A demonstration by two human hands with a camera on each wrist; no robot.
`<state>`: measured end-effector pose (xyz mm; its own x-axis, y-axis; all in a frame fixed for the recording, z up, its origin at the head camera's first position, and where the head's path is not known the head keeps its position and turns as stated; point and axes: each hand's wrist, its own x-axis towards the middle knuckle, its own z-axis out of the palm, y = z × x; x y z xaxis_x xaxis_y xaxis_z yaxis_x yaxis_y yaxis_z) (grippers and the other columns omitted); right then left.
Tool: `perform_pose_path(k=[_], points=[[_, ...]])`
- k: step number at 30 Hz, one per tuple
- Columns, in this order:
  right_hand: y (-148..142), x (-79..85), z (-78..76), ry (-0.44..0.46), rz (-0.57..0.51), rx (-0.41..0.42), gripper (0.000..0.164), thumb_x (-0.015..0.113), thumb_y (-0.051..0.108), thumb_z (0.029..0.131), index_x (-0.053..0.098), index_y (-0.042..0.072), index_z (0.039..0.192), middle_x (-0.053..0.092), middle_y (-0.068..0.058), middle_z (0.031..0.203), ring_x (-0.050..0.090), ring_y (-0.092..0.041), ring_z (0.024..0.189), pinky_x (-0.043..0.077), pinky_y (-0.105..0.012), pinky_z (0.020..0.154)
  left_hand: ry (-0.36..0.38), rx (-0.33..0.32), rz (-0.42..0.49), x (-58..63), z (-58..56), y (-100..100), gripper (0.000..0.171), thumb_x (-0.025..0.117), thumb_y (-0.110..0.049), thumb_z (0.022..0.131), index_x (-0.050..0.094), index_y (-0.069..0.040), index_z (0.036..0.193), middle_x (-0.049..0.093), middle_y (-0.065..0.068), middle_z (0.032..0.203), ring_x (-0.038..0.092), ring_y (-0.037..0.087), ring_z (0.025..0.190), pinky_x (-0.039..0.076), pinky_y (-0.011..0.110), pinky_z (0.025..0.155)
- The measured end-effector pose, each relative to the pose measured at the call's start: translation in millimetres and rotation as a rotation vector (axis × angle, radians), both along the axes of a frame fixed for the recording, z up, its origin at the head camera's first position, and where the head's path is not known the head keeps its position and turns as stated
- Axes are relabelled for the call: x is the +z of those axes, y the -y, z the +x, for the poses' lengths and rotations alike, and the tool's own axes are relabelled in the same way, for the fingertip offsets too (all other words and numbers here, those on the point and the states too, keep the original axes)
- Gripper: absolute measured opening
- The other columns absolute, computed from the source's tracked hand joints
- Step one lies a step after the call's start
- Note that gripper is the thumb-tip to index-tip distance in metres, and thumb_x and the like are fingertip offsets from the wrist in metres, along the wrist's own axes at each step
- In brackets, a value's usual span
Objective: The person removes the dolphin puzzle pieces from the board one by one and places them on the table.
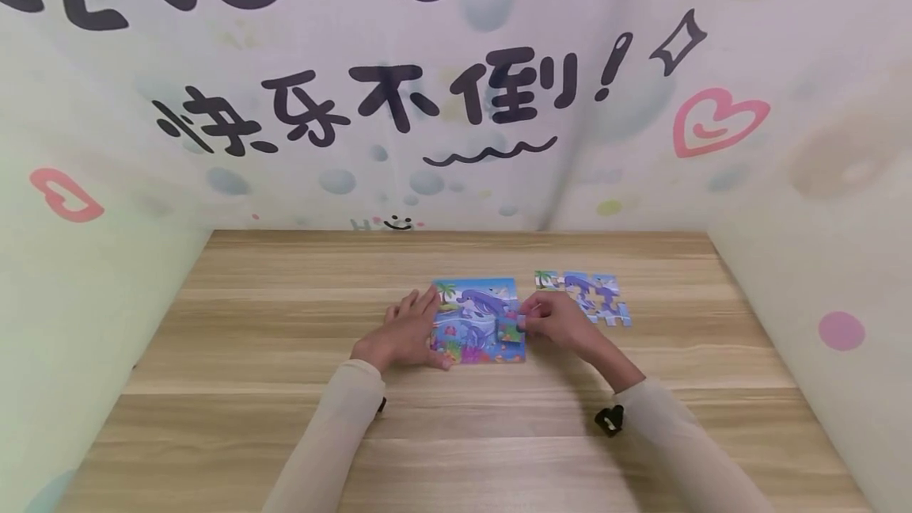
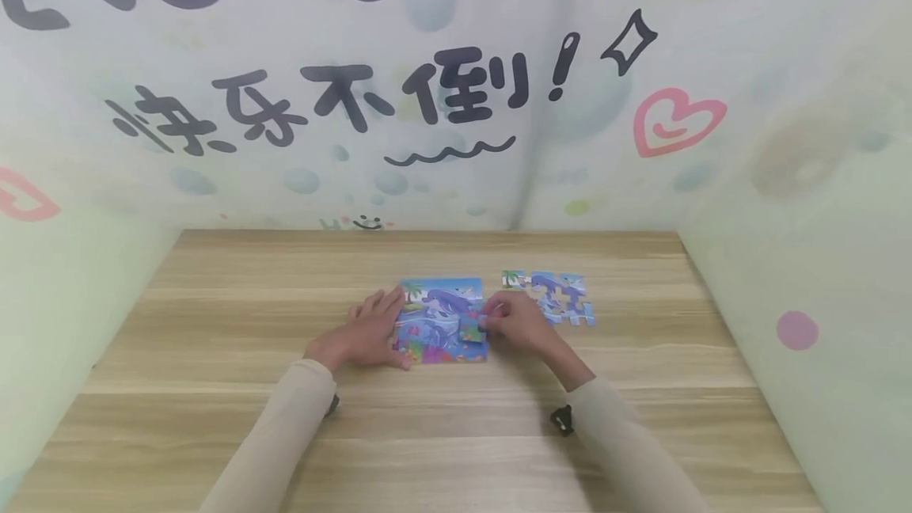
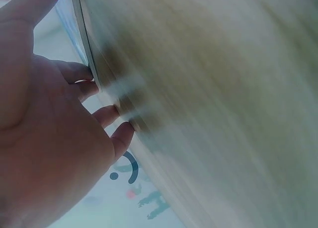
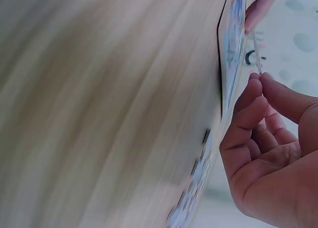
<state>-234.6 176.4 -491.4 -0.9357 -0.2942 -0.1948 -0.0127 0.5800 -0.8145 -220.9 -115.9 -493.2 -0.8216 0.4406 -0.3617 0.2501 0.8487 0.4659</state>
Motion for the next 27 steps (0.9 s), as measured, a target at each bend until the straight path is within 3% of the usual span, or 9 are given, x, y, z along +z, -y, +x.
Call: perform_pose_path(k=[18, 27], points=[[-57.7, -10.2, 6.2, 0.026, 0.051, 0.016, 0.011, 0.070, 0.010, 0.091, 0.070, 0.003, 0.100, 0.066, -0.005, 0.079, 0.051, -0.015, 0.066, 0.043, -0.025, 0.055, -0.008, -0.003, -0.007, 2.5, 1.4, 0.2, 0.115, 0.079, -0.051, 0.079, 0.010, -0.006, 0.159, -0.002, 0.009, 0.168, -0.002, 0.038, 0.153, 0.007, 0.062, 0.118], [-60.8, -9.1, 9.9, -0.125, 0.240, 0.069, 0.006, 0.073, 0.006, 0.088, 0.070, 0.007, 0.092, 0.068, -0.003, 0.085, 0.058, -0.015, 0.078, 0.048, -0.026, 0.066, -0.008, -0.007, -0.018, 2.2, 1.2, 0.4, 0.116, 0.078, -0.053, 0.079, 0.008, -0.008, 0.160, -0.002, 0.007, 0.168, -0.002, 0.037, 0.153, 0.007, 0.061, 0.119]])
